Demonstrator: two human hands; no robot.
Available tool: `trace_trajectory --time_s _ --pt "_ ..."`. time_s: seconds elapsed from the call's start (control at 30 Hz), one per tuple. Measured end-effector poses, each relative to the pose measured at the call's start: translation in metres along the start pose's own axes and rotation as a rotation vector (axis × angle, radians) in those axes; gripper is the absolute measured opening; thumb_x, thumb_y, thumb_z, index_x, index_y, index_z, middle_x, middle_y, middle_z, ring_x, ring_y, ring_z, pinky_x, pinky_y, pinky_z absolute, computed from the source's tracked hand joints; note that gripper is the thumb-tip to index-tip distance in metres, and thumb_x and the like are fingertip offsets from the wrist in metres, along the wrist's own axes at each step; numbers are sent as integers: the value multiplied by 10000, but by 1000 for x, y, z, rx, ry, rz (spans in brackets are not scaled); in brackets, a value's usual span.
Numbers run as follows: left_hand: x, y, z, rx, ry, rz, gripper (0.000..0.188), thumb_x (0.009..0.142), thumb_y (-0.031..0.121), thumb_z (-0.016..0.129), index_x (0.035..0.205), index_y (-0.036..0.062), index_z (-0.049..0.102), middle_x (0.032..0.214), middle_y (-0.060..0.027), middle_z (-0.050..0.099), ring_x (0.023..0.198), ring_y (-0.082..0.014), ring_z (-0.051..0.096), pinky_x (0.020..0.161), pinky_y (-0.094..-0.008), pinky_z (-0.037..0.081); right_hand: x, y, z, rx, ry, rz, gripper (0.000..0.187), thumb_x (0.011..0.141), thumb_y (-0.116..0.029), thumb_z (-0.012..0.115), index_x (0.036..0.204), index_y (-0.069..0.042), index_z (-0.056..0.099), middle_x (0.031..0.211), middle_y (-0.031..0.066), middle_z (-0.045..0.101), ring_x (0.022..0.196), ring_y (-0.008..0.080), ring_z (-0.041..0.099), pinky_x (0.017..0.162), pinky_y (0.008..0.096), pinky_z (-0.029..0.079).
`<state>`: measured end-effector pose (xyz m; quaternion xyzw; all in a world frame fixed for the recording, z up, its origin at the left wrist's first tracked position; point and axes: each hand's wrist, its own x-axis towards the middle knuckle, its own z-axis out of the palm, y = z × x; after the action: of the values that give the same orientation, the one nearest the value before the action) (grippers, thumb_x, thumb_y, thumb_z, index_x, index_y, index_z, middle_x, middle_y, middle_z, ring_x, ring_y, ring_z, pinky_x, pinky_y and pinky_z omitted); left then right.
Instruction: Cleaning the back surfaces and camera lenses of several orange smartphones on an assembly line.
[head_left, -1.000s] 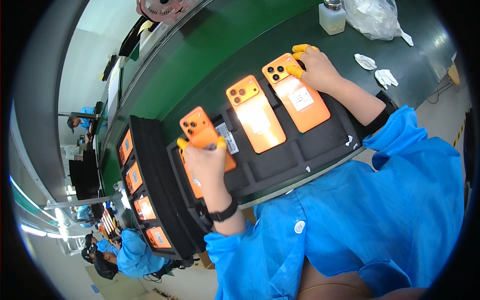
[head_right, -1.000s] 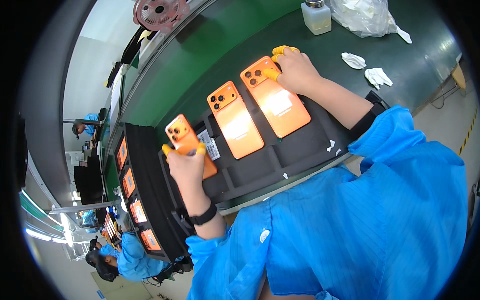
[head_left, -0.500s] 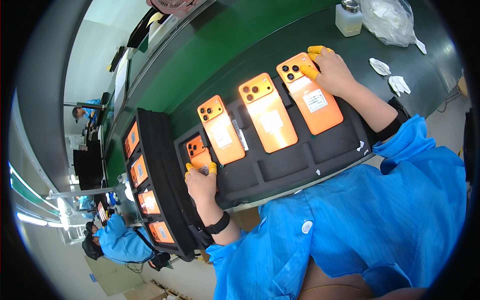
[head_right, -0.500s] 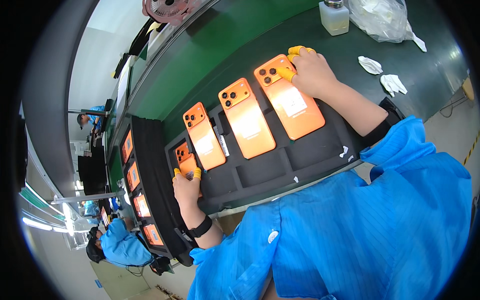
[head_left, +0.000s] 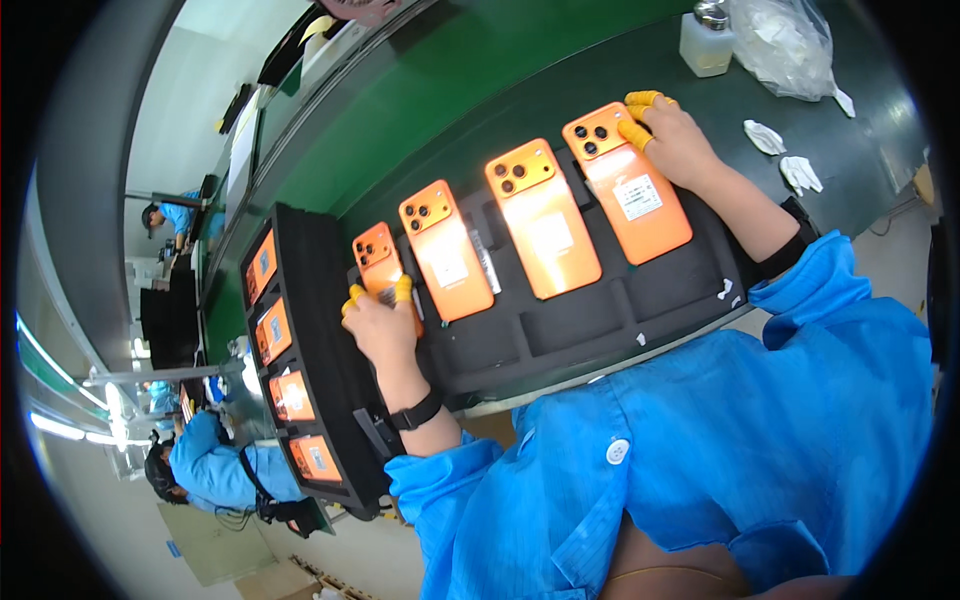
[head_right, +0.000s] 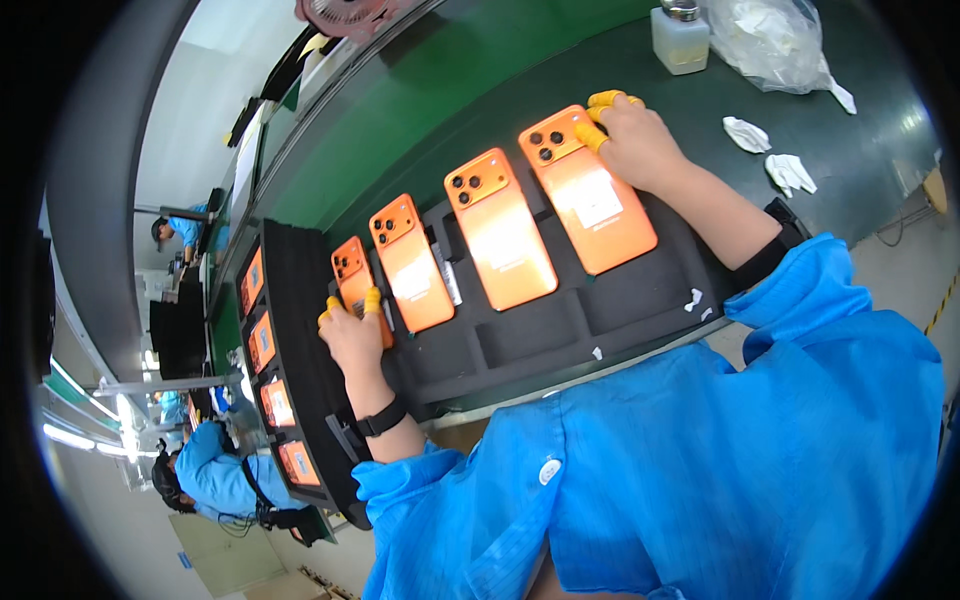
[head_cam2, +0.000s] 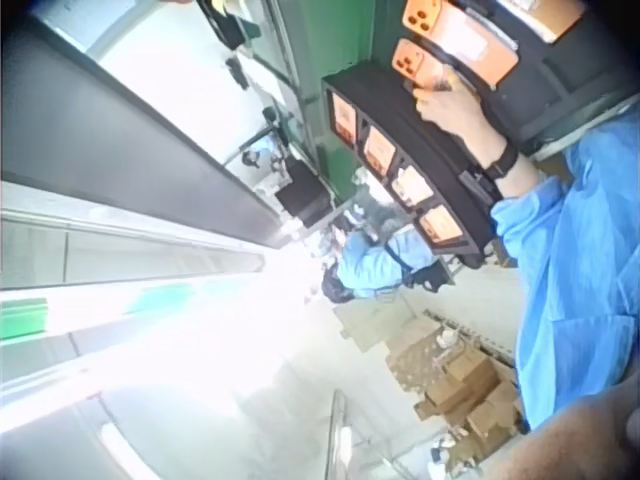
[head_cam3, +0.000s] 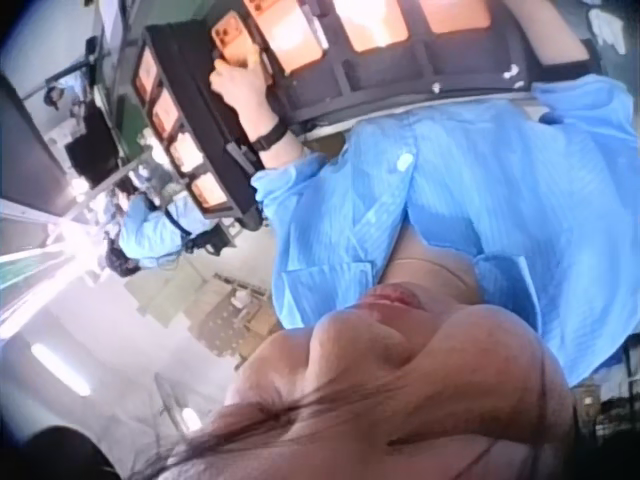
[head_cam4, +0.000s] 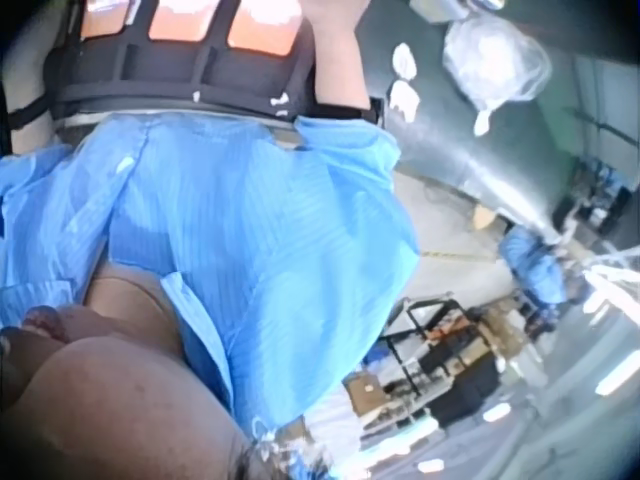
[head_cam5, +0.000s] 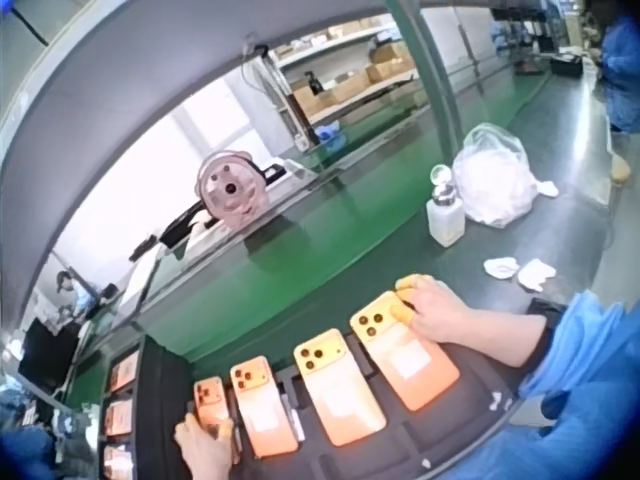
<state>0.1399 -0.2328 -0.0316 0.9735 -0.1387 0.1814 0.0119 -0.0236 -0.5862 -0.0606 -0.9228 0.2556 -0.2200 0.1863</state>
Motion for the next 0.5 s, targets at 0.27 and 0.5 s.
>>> trace_trajectory --time_s 0.27,0.5 --pt "-7 -39 -11 -184 -337 -343 679 809 356 539 1220 -130 300 1197 -325 380 1132 -430 362 954 -426 312 7 6 13 307 -54 1 264 856 -192 479 1003 14 552 1018 160 518 986 300 457 871 339 359" --pt "-20 57 -34 -387 -58 85 500 759 231 634 1084 -100 448 1001 -250 500 954 -360 483 817 -396 393 2 4 -3 397 -66 54 268 855 -195 481 1017 8 549 1043 149 521 1010 286 454 890 333 348"
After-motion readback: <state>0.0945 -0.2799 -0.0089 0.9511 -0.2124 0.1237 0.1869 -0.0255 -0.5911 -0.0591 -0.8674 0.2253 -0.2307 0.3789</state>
